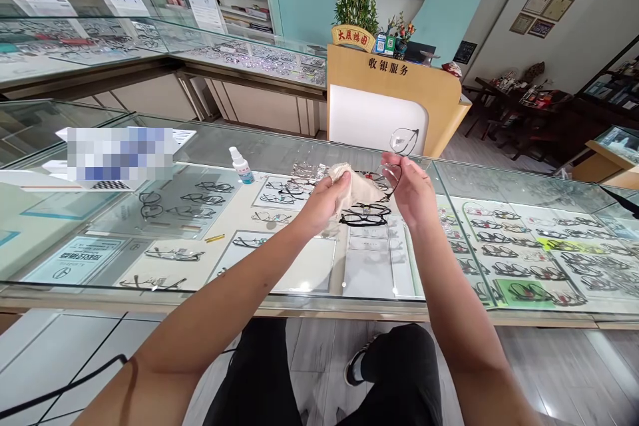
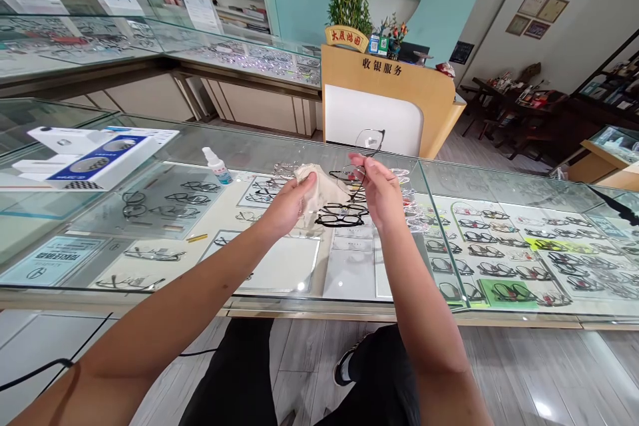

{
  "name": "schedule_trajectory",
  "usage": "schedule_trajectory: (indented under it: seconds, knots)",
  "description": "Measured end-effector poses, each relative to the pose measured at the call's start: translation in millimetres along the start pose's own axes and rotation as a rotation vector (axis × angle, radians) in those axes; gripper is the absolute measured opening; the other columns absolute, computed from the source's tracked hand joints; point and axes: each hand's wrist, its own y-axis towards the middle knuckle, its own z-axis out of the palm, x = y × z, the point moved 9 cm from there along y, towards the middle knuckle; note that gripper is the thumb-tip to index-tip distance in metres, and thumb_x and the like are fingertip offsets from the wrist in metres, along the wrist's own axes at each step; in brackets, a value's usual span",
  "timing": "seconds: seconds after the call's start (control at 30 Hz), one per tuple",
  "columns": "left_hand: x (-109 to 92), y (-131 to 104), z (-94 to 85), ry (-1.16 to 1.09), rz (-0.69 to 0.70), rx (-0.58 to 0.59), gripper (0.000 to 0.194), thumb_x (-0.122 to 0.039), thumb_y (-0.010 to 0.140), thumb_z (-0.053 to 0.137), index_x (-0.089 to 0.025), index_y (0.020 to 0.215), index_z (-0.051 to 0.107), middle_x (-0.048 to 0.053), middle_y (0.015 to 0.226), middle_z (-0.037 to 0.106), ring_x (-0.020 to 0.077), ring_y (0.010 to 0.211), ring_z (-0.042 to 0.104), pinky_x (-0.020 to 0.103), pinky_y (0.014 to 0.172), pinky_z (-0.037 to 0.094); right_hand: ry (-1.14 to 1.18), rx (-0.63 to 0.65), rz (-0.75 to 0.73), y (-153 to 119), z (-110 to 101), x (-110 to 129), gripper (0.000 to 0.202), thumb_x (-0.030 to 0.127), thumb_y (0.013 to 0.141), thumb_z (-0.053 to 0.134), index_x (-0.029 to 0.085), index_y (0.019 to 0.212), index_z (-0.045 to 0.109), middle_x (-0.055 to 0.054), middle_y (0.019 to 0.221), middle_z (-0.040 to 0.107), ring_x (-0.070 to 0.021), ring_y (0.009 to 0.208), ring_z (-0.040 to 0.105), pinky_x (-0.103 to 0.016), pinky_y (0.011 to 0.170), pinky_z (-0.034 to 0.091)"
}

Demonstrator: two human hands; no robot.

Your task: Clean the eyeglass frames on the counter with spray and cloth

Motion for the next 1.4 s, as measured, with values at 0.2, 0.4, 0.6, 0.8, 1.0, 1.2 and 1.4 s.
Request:
schedule_trajectory:
  seconds: [0.2,0.4,0.6,0.8,1.0,1.2,1.4]
  knots:
    - [0,-12,23.1,0.143,-0.085,0.221,0.067,-0.084,0.073,0.088,-0.022,0.093,0.074,0.005,0.088,0.072,0.0204,0.08,0.065,0.033,0.072,0.052,0.013,-0.023,-0.029,4,-10,7,0.03,0.06,0.091,0.084,0.03,0.094,0.083,-0.005,0.11,0.084,-0.025,0.119,0.076,-0.044,0.115,0.059]
    - [12,-51,64.8,0.415,-0.128,0.706,0.055,-0.076,0.093,0.076,-0.023,0.106,0.07,0.006,0.1,0.073,0.0208,0.089,0.067,0.032,0.077,0.052,0.037,0.021,-0.019,5,-7,6,0.029,0.057,0.092,0.082,0.028,0.09,0.082,-0.004,0.102,0.08,-0.0232,0.105,0.076,-0.041,0.107,0.061]
    - [15,-71,88.9,0.444,-0.061,0.915,0.039,-0.059,0.102,0.071,-0.024,0.121,0.074,0.011,0.124,0.08,0.0256,0.11,0.075,0.036,0.091,0.056,-0.094,0.144,0.051,-1,6,6,0.037,0.063,0.092,0.078,0.027,0.085,0.078,-0.006,0.096,0.079,-0.025,0.096,0.074,-0.043,0.099,0.063]
    - [-50,-29,20.3,0.604,0.419,0.066,0.029,-0.052,0.1,0.072,-0.024,0.097,0.068,0.004,0.091,0.069,0.0217,0.086,0.063,0.039,0.086,0.053,-0.099,0.263,0.119,-8,10,6,0.035,0.059,0.095,0.077,0.027,0.079,0.079,-0.004,0.083,0.075,-0.0239,0.083,0.07,-0.04,0.083,0.061]
    - [-87,-37,11.2,0.668,0.749,-0.006,0.087,-0.065,0.082,0.089,-0.025,0.153,0.058,0.017,0.159,0.062,0.0371,0.145,0.059,0.051,0.119,0.05,-0.186,0.538,0.202,-21,32,2,0.036,0.056,0.095,0.08,0.024,0.08,0.086,-0.006,0.079,0.076,-0.0227,0.079,0.069,-0.039,0.087,0.06]
    - [-82,-38,17.2,0.703,0.735,0.051,0.077,-0.063,0.088,0.088,-0.026,0.151,0.064,0.013,0.148,0.074,0.035,0.139,0.068,0.05,0.122,0.049,-0.243,0.595,0.252,-27,41,-5,0.04,0.061,0.093,0.08,0.023,0.08,0.087,-0.007,0.08,0.08,-0.0217,0.072,0.066,-0.04,0.086,0.063]
    - [-86,-36,6.2,0.679,0.706,-0.053,0.065,-0.061,0.089,0.088,-0.026,0.142,0.071,0.011,0.144,0.077,0.0338,0.135,0.07,0.048,0.119,0.051,-0.202,0.389,0.179,-15,27,3,0.025,0.048,0.093,0.078,0.025,0.092,0.086,-0.004,0.085,0.08,-0.0233,0.086,0.073,-0.04,0.092,0.061]
